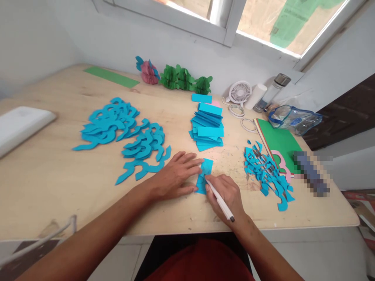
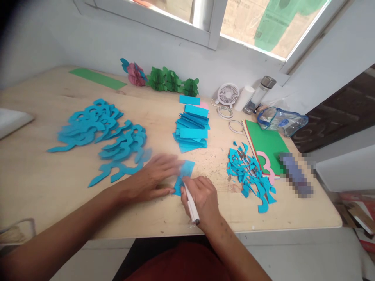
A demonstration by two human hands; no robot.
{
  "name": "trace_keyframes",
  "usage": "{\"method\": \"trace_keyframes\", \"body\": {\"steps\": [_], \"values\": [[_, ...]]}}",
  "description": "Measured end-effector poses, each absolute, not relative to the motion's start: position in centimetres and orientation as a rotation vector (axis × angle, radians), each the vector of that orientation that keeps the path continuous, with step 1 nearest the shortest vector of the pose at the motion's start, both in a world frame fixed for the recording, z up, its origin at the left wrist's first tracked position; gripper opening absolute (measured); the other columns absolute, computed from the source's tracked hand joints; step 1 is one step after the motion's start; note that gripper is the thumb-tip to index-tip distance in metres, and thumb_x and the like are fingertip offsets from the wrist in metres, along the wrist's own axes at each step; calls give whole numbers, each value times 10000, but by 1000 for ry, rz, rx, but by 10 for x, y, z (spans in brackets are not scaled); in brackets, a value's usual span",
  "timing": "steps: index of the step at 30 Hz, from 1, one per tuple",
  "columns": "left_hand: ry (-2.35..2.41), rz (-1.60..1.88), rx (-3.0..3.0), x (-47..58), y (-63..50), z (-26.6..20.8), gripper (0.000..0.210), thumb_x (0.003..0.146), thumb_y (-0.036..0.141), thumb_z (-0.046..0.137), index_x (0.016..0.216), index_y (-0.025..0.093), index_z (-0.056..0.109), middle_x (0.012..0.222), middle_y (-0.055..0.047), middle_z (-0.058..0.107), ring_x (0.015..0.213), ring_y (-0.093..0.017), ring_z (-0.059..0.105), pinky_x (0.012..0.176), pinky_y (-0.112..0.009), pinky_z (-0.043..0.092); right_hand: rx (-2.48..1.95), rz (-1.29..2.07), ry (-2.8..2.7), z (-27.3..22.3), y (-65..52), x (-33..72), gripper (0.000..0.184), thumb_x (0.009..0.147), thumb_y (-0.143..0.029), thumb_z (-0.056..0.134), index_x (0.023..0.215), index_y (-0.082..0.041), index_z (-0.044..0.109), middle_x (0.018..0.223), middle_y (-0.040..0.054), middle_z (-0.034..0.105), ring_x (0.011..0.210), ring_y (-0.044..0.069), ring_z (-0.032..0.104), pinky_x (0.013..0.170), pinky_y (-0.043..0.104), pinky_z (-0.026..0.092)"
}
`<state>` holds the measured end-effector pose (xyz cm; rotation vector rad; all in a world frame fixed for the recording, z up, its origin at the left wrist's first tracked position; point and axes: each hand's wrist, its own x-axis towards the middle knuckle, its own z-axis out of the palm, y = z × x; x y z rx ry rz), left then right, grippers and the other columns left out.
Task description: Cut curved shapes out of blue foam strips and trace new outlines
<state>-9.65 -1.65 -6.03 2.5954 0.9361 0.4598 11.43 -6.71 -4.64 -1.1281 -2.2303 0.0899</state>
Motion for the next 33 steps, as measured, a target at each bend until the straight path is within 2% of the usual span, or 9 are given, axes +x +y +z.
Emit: {"method": "trace_keyframes", "body": {"steps": [4,10,15,21,33], "values": [[923,495,2593,-97,-16,-63,439,835,442,578,1231,257,541,1461,-75,454,1355,-323,327,1102,-532,191,-1148,171,-2221,-46,-68,116,218,892,-163,505,1053,-160,651,795,84,712,710,201,622,689,339,497],[912,513,2590,-97,-16,-63,427,825,428,591,1213,258,542,1464,-78,450,1354,-329,327,1091,-543,212,-1272,634,-1889,-36,-57,115,197,898,-212,496,997,-188,665,915,72,725,840,195,667,768,314,526],[929,497,2583,-96,-18,-58,454,822,419,599,1238,250,533,1460,-81,458,1352,-334,333,1087,-545,222,-1309,855,-1697,-36,-39,107,162,858,-261,530,886,-175,665,778,38,697,644,151,609,570,250,483],[937,468,2570,-96,-18,-52,392,826,406,593,1179,239,567,1453,-88,465,1341,-335,349,1086,-539,231,-1372,855,-1629,-45,-30,103,112,813,-252,553,796,-170,628,624,-7,610,502,111,492,480,228,397],[936,447,2562,-95,-18,-51,420,833,388,580,1223,238,544,1457,-89,458,1345,-335,337,1100,-552,206,-1400,805,-1718,-50,-27,103,129,835,-278,553,805,-183,636,687,9,654,533,115,530,521,235,419]]}}
